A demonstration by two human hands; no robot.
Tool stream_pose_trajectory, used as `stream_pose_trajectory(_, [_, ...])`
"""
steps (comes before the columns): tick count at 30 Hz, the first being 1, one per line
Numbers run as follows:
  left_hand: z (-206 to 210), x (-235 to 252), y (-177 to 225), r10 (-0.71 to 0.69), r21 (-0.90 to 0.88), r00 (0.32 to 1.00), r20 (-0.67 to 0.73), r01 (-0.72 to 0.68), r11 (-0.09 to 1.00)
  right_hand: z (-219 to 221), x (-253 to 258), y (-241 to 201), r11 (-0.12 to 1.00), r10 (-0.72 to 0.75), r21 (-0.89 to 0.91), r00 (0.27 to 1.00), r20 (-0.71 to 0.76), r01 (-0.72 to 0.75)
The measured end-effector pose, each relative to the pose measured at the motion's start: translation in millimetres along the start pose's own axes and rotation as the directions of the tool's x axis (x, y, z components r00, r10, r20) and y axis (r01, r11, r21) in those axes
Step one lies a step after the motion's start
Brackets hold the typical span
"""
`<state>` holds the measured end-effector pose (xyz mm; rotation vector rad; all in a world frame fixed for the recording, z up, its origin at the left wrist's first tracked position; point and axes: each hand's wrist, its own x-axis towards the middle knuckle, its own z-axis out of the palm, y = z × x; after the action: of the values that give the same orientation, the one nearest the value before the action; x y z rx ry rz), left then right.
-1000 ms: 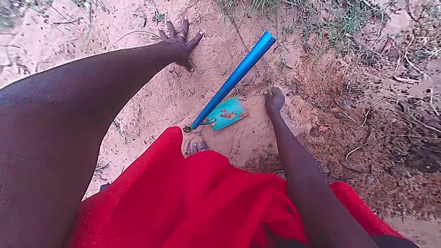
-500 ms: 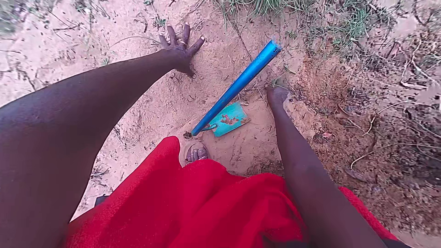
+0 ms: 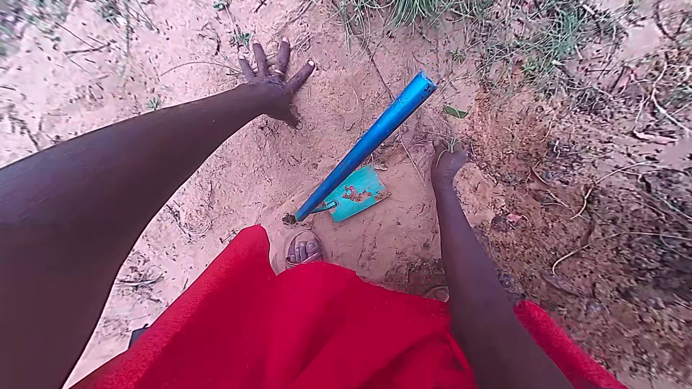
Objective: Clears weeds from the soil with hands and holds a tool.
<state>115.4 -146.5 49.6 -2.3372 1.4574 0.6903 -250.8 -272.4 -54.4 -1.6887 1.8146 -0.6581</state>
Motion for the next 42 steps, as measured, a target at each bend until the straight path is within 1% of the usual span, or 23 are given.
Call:
stream_pose_trajectory(2, [0, 0, 2, -0.014, 0.007, 1.000, 0.014, 0.014, 1.000, -7, 11, -1, 1.000, 0.017, -0.020, 0.999, -0.050, -0.018])
stream_pose_trajectory(4, [-2, 0, 4, -0.028, 0.011, 0.999, 0.021, 0.028, 1.000, -11, 32, -13, 0.996, 0.023, -0.090, 0.999, -0.033, -0.026])
stream_pose_trajectory(6, [-4, -2, 5, -0.035, 0.008, 0.999, 0.021, 0.035, 0.999, -8, 57, -26, 0.983, -0.014, -0.182, 0.999, 0.032, 0.019])
stream_pose_trajectory(8, [-5, -3, 6, -0.038, 0.011, 0.999, 0.023, 0.038, 0.999, 5, 81, -30, 0.955, -0.058, -0.280, 0.988, 0.140, 0.096])
stream_pose_trajectory(10, [-4, -1, 5, -0.036, 0.027, 0.999, 0.019, 0.035, 0.999, 16, 88, -36, 0.900, -0.089, -0.400, 0.971, 0.220, 0.173])
stream_pose_trajectory(11, [-3, 0, 4, -0.033, 0.026, 0.999, 0.011, 0.033, 0.999, 18, 86, -39, 0.880, -0.098, -0.430, 0.964, 0.245, 0.199])
stream_pose_trajectory(13, [-1, 1, 2, -0.034, 0.016, 0.999, -0.001, 0.034, 0.999, 18, 74, -42, 0.876, -0.097, -0.435, 0.959, 0.266, 0.209])
stream_pose_trajectory(16, [-1, 2, 2, -0.029, 0.020, 1.000, 0.003, 0.029, 0.999, 8, 57, -37, 0.897, -0.062, -0.413, 0.971, 0.232, 0.156])
stream_pose_trajectory(20, [0, 1, 1, -0.019, 0.021, 1.000, 0.004, 0.019, 1.000, -8, 65, -25, 0.942, -0.028, -0.321, 0.978, 0.207, 0.095])
stream_pose_trajectory(22, [-1, 1, 2, -0.023, 0.016, 1.000, 0.006, 0.023, 1.000, -12, 74, -22, 0.951, -0.008, -0.298, 0.974, 0.227, 0.077])
stream_pose_trajectory(25, [-2, 1, 3, -0.026, 0.016, 1.000, 0.004, 0.026, 1.000, -3, 83, -27, 0.912, -0.048, -0.378, 0.955, 0.292, 0.161])
stream_pose_trajectory(27, [-2, 1, 2, -0.020, 0.027, 1.000, 0.015, 0.019, 0.999, 5, 75, -40, 0.851, -0.043, -0.482, 0.944, 0.328, 0.206])
stream_pose_trajectory(29, [-2, 2, 1, -0.031, 0.012, 0.999, 0.011, 0.031, 0.999, 9, 65, -54, 0.792, 0.014, -0.580, 0.944, 0.330, 0.191])
stream_pose_trajectory(31, [-2, 2, 0, -0.015, 0.014, 1.000, 0.009, 0.015, 1.000, 7, 65, -59, 0.779, 0.050, -0.608, 0.952, 0.303, 0.152])
stream_pose_trajectory(33, [-3, 1, 1, -0.007, 0.013, 1.000, 0.006, 0.007, 1.000, 0, 73, -53, 0.835, 0.049, -0.539, 0.961, 0.272, 0.110])
stream_pose_trajectory(36, [-4, -2, 1, -0.012, 0.006, 1.000, 0.009, 0.012, 1.000, -5, 81, -38, 0.950, 0.087, -0.311, 0.974, 0.209, -0.018])
stream_pose_trajectory(37, [-4, -3, 2, -0.012, 0.006, 1.000, 0.010, 0.012, 1.000, -5, 82, -36, 0.965, 0.104, -0.260, 0.973, 0.206, -0.048])
stream_pose_trajectory(38, [-4, -3, 2, -0.010, 0.003, 1.000, 0.009, 0.010, 1.000, -5, 82, -35, 0.967, 0.121, -0.248, 0.968, 0.221, -0.064])
stream_pose_trajectory(39, [-4, -2, 2, -0.008, 0.004, 1.000, 0.005, 0.008, 1.000, -4, 80, -36, 0.958, 0.131, -0.279, 0.961, 0.242, -0.060])
stream_pose_trajectory(40, [-3, -1, 1, -0.005, 0.004, 1.000, -0.008, 0.005, 1.000, -4, 76, -39, 0.938, 0.118, -0.346, 0.956, 0.268, -0.019])
stream_pose_trajectory(42, [-2, -1, 0, -0.009, -0.003, 1.000, -0.017, 0.009, 1.000, -7, 64, -49, 0.845, 0.048, -0.512, 0.933, 0.356, 0.152])
